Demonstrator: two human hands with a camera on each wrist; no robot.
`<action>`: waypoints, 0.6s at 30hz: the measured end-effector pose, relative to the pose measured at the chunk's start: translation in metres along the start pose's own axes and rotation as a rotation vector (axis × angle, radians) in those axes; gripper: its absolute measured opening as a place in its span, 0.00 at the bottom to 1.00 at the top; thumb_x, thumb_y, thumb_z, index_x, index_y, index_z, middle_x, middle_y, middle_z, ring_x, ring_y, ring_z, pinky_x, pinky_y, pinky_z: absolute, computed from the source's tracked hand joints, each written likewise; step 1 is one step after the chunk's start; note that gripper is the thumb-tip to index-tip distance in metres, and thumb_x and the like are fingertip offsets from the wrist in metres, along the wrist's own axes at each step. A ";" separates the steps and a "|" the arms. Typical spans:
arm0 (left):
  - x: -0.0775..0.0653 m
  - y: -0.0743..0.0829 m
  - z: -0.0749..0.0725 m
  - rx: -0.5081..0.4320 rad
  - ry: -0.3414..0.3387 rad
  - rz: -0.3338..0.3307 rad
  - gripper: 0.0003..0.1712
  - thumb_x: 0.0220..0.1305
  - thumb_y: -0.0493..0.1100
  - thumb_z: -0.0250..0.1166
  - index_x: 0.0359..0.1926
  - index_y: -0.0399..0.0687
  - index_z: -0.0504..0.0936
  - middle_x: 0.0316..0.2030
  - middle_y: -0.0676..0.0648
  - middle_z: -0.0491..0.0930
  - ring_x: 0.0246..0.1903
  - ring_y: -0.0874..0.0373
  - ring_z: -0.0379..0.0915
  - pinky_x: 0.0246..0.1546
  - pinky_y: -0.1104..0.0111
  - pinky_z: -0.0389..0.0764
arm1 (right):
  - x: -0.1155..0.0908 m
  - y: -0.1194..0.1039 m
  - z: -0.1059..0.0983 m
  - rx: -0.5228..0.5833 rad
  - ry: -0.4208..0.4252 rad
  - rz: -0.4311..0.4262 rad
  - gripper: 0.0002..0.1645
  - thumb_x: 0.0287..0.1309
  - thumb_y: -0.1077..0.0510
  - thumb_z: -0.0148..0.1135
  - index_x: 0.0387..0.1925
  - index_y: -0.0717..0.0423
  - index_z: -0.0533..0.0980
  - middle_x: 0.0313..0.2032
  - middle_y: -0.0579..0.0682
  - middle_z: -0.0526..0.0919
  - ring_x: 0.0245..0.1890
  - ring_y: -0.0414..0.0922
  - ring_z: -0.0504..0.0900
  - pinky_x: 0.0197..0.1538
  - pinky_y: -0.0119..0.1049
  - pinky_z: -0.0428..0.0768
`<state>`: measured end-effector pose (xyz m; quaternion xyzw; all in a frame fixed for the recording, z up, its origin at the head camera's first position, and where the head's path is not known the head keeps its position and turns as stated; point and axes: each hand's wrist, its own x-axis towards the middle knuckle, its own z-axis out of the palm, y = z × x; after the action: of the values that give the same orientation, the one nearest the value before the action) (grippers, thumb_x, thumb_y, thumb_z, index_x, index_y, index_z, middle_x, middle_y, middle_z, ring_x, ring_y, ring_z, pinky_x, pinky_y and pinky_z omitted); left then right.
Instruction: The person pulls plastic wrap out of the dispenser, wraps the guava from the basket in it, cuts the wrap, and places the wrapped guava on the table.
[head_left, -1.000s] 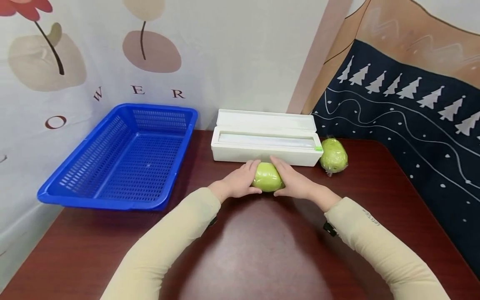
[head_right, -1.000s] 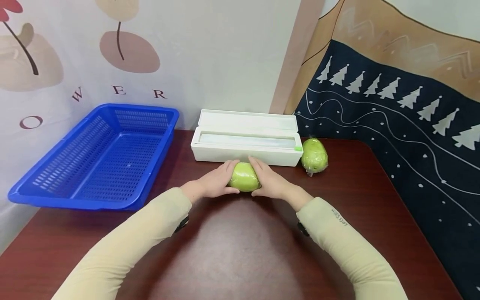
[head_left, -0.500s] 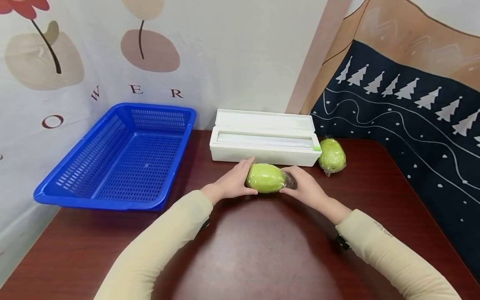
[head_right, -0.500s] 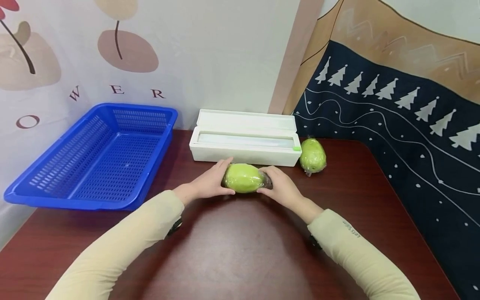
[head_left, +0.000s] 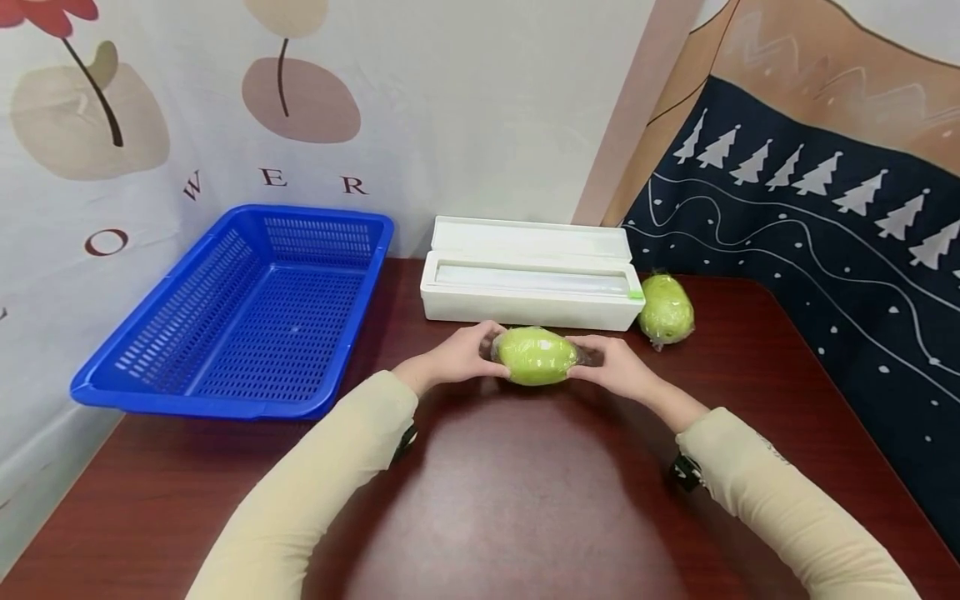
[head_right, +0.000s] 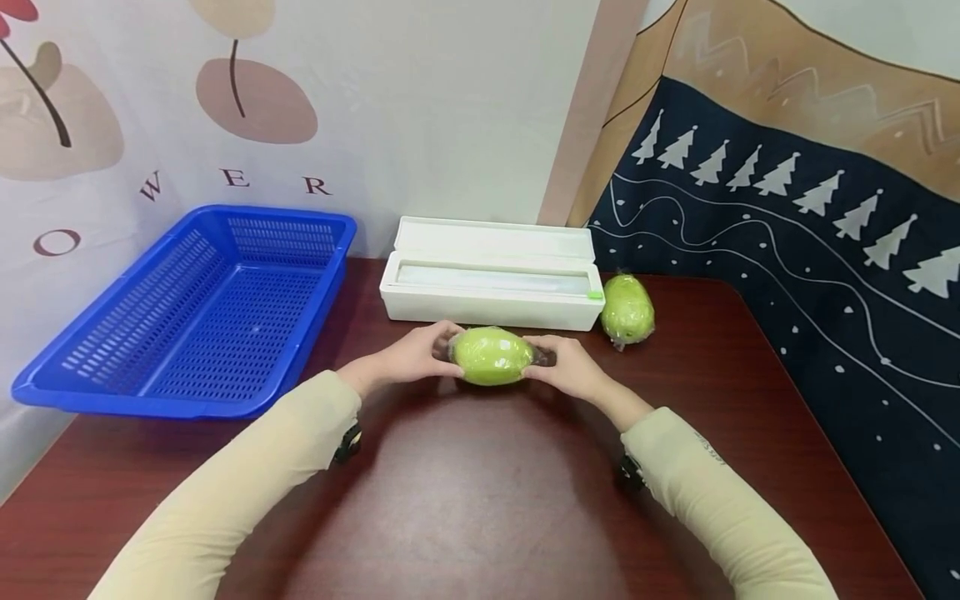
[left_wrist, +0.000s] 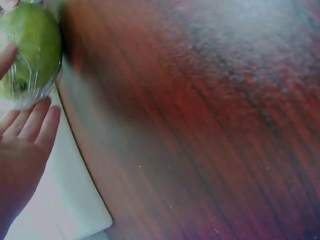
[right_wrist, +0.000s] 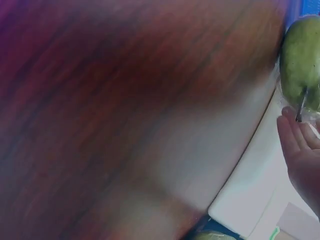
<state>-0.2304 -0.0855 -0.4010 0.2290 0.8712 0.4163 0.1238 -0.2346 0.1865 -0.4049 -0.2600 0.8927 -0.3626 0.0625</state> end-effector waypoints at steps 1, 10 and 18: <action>0.000 0.000 -0.001 -0.016 -0.017 -0.025 0.32 0.52 0.44 0.70 0.56 0.39 0.69 0.51 0.40 0.78 0.52 0.51 0.76 0.53 0.63 0.75 | 0.000 0.000 -0.001 0.022 -0.024 0.021 0.31 0.54 0.58 0.65 0.59 0.65 0.70 0.51 0.62 0.80 0.49 0.53 0.80 0.51 0.44 0.78; -0.001 0.009 -0.003 0.099 -0.059 -0.127 0.30 0.60 0.54 0.61 0.58 0.42 0.72 0.50 0.43 0.73 0.51 0.54 0.67 0.55 0.63 0.69 | 0.000 -0.005 0.000 0.123 -0.145 0.120 0.35 0.59 0.54 0.59 0.64 0.64 0.62 0.57 0.63 0.74 0.56 0.55 0.74 0.57 0.49 0.73; -0.003 0.013 -0.002 0.019 -0.045 -0.162 0.36 0.56 0.54 0.65 0.61 0.40 0.68 0.50 0.43 0.77 0.53 0.53 0.70 0.56 0.62 0.70 | 0.002 -0.004 0.001 0.118 -0.121 0.132 0.37 0.53 0.54 0.66 0.61 0.66 0.65 0.51 0.63 0.78 0.48 0.50 0.79 0.49 0.42 0.77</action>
<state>-0.2249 -0.0812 -0.3900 0.1681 0.8877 0.3914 0.1747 -0.2345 0.1822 -0.4033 -0.2181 0.8795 -0.3934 0.1553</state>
